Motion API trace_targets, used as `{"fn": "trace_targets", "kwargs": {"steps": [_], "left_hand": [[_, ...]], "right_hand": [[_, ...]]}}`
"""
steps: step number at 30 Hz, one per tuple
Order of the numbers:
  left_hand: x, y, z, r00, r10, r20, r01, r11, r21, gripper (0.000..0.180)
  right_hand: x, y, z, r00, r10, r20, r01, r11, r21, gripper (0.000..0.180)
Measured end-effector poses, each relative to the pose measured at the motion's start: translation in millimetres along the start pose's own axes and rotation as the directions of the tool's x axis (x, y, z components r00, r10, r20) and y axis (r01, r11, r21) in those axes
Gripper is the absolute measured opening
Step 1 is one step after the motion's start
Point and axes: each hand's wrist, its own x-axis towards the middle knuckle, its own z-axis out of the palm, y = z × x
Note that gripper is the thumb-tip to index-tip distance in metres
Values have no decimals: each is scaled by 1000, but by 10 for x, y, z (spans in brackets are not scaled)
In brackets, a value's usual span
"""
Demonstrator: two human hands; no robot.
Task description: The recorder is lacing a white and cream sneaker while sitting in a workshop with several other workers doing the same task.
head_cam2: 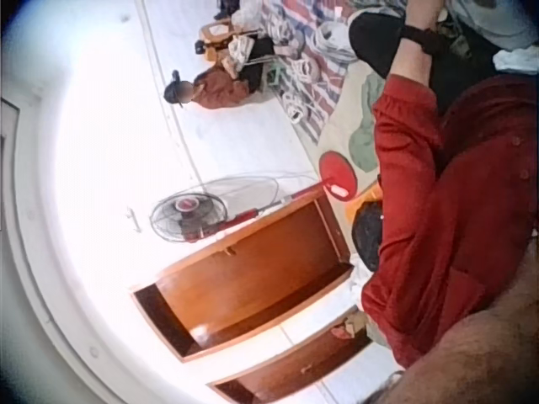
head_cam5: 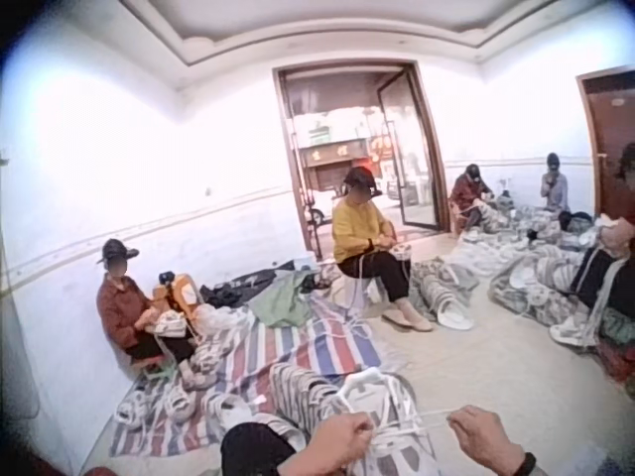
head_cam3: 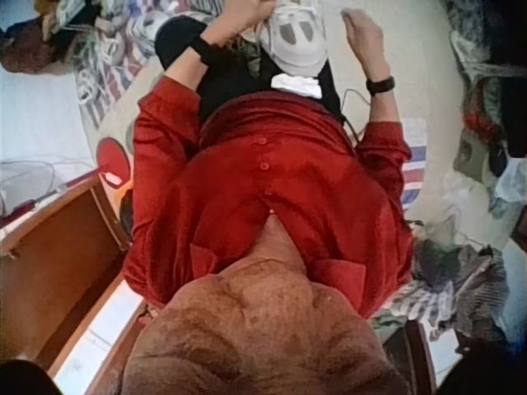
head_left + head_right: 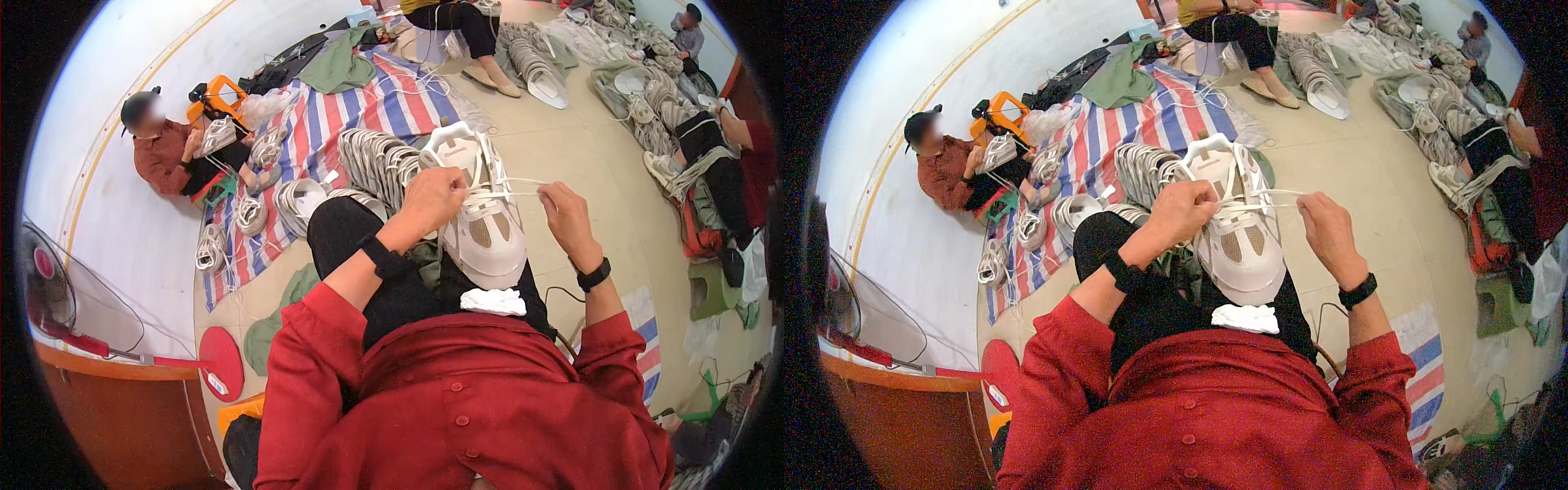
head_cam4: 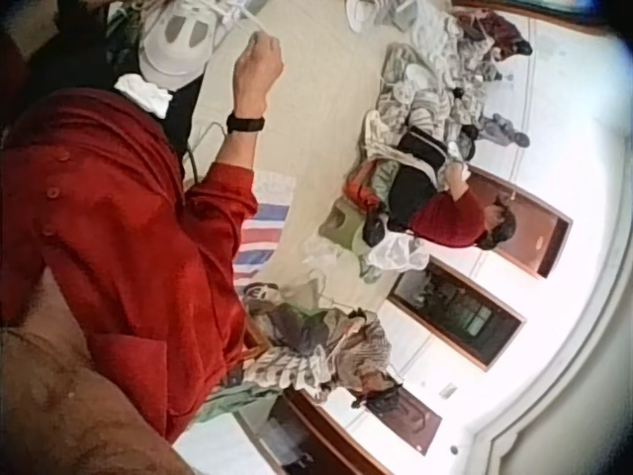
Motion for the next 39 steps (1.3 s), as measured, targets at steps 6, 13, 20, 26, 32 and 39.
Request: {"fn": "trace_targets", "kwargs": {"steps": [6, 13, 20, 26, 32, 39], "left_hand": [[-40, 93, -35, 991, -103, 84, 117, 976, -184, 15], [-157, 55, -73, 998, -68, 6, 69, 994, -81, 9], [-317, -362, -564, 1000, -8, 10, 7, 995, 103, 12], [-596, -476, -1171, 969, -167, 185, 187, 977, -99, 11], [-815, -231, -1442, 913, -190, 361, 388, 678, -625, 8], [-914, -185, -1489, 935, -209, 288, 351, 422, -836, 14]], "right_hand": [[263, -54, 207, 863, 493, -107, -346, 733, 586, 13], [287, -133, 464, 712, 601, 364, -456, 2, 890, 22], [101, 11, 566, 661, 539, 521, -570, -91, 817, 19], [96, -76, 527, 742, 535, 404, -602, 267, 752, 22], [126, -226, 583, 860, 427, 279, -487, 523, 700, 30], [143, -316, 546, 925, 312, 218, -377, 673, 637, 30]]}}
